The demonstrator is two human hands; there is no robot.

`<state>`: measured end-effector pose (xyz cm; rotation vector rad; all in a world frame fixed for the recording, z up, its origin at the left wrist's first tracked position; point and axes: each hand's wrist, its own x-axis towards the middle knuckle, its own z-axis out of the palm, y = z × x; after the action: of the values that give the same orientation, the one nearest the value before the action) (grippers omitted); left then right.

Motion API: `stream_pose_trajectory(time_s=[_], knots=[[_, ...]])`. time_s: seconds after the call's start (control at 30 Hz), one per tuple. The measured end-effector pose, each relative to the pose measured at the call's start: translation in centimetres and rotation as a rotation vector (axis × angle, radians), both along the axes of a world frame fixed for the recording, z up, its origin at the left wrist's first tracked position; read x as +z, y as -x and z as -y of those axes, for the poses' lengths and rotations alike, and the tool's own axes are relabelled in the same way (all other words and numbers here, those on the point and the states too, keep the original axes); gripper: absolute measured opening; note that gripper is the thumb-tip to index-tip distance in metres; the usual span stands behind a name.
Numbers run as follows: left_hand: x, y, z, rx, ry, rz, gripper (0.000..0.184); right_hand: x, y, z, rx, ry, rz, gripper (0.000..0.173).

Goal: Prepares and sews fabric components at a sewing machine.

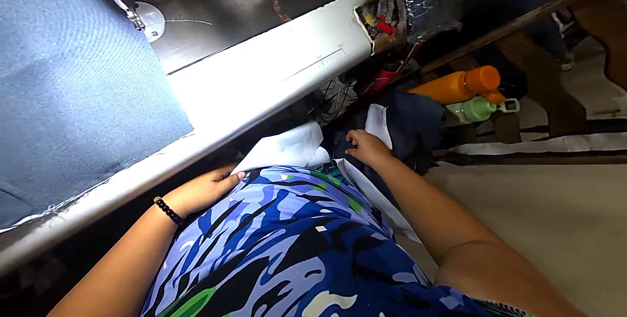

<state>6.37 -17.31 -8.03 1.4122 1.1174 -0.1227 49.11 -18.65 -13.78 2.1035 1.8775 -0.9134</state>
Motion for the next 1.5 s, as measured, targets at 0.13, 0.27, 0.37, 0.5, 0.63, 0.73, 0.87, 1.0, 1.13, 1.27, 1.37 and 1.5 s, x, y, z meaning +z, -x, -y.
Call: stream_pose_trajectory(time_s=[0.13, 0.27, 0.37, 0.5, 0.63, 0.73, 0.87, 1.0, 1.13, 1.27, 1.37, 1.5], knots=[[0.0, -0.1, 0.3, -0.003, -0.037, 0.006, 0.042, -1.1, -0.6, 0.3, 0.123, -0.093, -0.012, 0.022], [0.3, 0.3, 0.4, -0.010, -0.086, -0.019, 0.043, -0.5, -0.1, 0.5, 0.152, -0.077, 0.006, 0.016], [1.1, 0.6, 0.5, -0.054, -0.118, -0.055, 0.052, 0.9, 0.0, 0.3, 0.158, 0.030, 0.031, 0.021], [4.0, 1.3, 1.2, -0.224, -0.329, -0.219, 0.067, 4.7, -1.3, -1.8, 0.087, -0.095, -0.075, 0.017], [6.7, 1.5, 2.4, -0.132, -0.677, 0.096, 0.049, 11.6, 4.5, -4.7, 0.088, -0.444, -0.448, 0.021], [7.7, -0.8, 2.1, 0.096, -0.667, 0.396, 0.057, 14.2, 14.4, -5.7, 0.231, -0.718, -0.827, 0.018], [8.3, -2.0, 2.8, 0.556, -0.767, 0.524, 0.075, 16.0, 25.6, -6.3, 0.551, -0.745, -1.139, 0.017], [9.7, 2.5, 4.3, 0.880, -0.790, 0.663, 0.045, 16.2, 28.7, -7.3, 0.851, -0.359, -1.387, 0.024], [10.3, 5.1, 5.1, 1.200, -0.716, 0.642, 0.028, 12.1, 29.0, -5.2, 0.888, -0.174, -1.346, 0.021], [10.7, 8.3, 3.6, 1.193, -0.855, 0.411, 0.016, 12.5, 27.5, -6.0, 0.677, -0.107, -1.274, 0.015], [12.9, 10.3, -0.7, 1.026, -1.076, 0.219, 0.022, 14.6, 26.4, -7.4, 0.635, 0.003, -1.245, 0.036], [14.6, 10.1, -9.9, 0.791, -1.154, -0.150, 0.036, 15.4, 26.8, -8.8, 0.805, -0.432, -0.829, 0.047]])
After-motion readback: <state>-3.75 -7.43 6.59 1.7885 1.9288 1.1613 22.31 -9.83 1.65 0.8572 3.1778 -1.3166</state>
